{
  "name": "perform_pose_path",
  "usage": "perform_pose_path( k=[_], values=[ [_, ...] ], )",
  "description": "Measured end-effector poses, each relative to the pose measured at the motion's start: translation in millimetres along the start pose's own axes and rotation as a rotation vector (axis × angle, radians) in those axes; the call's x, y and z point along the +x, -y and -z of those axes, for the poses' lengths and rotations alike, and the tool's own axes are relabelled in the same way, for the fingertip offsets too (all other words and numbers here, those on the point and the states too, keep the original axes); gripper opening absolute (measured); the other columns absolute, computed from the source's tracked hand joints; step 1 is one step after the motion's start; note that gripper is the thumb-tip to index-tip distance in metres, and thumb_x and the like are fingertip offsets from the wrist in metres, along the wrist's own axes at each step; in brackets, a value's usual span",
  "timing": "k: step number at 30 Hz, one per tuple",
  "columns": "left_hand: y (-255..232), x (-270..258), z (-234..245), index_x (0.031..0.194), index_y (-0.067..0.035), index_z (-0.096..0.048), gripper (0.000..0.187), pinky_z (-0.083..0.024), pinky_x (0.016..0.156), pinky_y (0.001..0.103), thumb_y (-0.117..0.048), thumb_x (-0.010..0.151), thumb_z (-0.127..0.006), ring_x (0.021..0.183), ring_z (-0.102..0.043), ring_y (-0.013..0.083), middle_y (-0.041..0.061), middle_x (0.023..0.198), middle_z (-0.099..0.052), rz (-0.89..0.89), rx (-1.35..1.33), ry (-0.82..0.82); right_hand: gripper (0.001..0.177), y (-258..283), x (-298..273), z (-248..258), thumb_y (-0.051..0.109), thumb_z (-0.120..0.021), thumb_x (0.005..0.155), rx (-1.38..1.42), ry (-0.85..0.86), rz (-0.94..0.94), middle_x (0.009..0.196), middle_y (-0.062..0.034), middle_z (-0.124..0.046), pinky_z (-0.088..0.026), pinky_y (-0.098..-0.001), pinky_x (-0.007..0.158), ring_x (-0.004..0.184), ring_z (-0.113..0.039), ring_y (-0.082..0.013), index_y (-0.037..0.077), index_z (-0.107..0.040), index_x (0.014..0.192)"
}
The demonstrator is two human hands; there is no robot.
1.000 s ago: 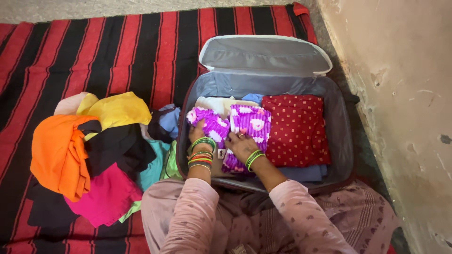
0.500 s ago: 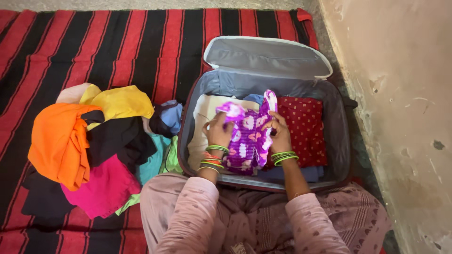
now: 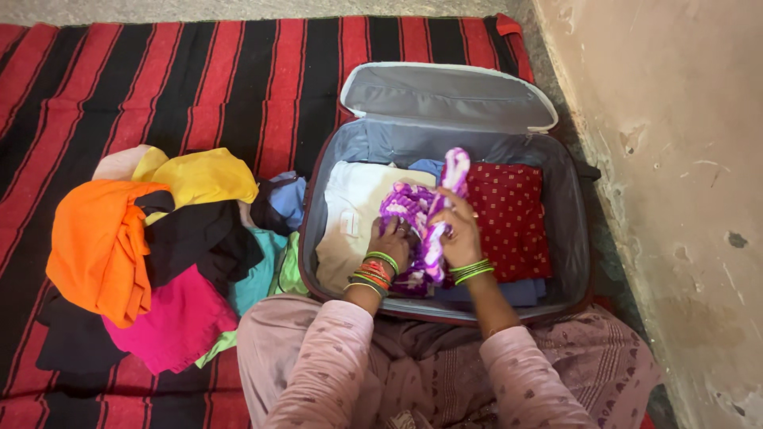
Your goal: The person sits on a striped mat and packs clothes into an open suitcase. They first adjust a red patterned garment already inside, then fold a purple patterned garment and place it into the suitcase, pressing it down to fit.
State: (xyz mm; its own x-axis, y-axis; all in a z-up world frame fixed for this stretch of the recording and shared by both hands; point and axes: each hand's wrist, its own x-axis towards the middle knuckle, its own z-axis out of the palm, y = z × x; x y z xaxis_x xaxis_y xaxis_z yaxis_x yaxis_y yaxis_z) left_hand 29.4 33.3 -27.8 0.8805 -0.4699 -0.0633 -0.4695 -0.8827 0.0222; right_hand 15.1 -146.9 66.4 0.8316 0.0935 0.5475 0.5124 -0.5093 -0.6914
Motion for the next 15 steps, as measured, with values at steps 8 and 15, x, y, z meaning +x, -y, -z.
perform_pose_path(
  k=[8,15],
  values=[
    [13.9,23.5,-57.3,0.138,-0.018,-0.059,0.054,-0.025,0.117,0.060,-0.035,0.087,-0.066,0.139,-0.041,0.0377,0.015,0.136,-0.061,-0.003,-0.393,0.171,0.064,37.4,4.2,-17.5,-0.013,-0.069,0.073,-0.143,0.345,0.116,0.162,-0.0124,-0.043,-0.054,-0.0456,0.100,0.125,-0.061,-0.0358,0.015,-0.064,0.130],
    [57.4,40.4,-73.7,0.103,-0.011,-0.082,0.025,-0.060,0.092,0.038,-0.022,0.090,-0.064,0.099,-0.078,0.0347,0.019,0.102,-0.080,0.594,-0.925,-0.441,0.081,41.6,12.3,-12.2,0.001,-0.070,0.080,-0.181,0.530,-0.294,0.169,-0.0043,-0.030,-0.057,-0.0415,0.096,0.115,-0.067,-0.0294,0.020,-0.037,0.152]
  ],
)
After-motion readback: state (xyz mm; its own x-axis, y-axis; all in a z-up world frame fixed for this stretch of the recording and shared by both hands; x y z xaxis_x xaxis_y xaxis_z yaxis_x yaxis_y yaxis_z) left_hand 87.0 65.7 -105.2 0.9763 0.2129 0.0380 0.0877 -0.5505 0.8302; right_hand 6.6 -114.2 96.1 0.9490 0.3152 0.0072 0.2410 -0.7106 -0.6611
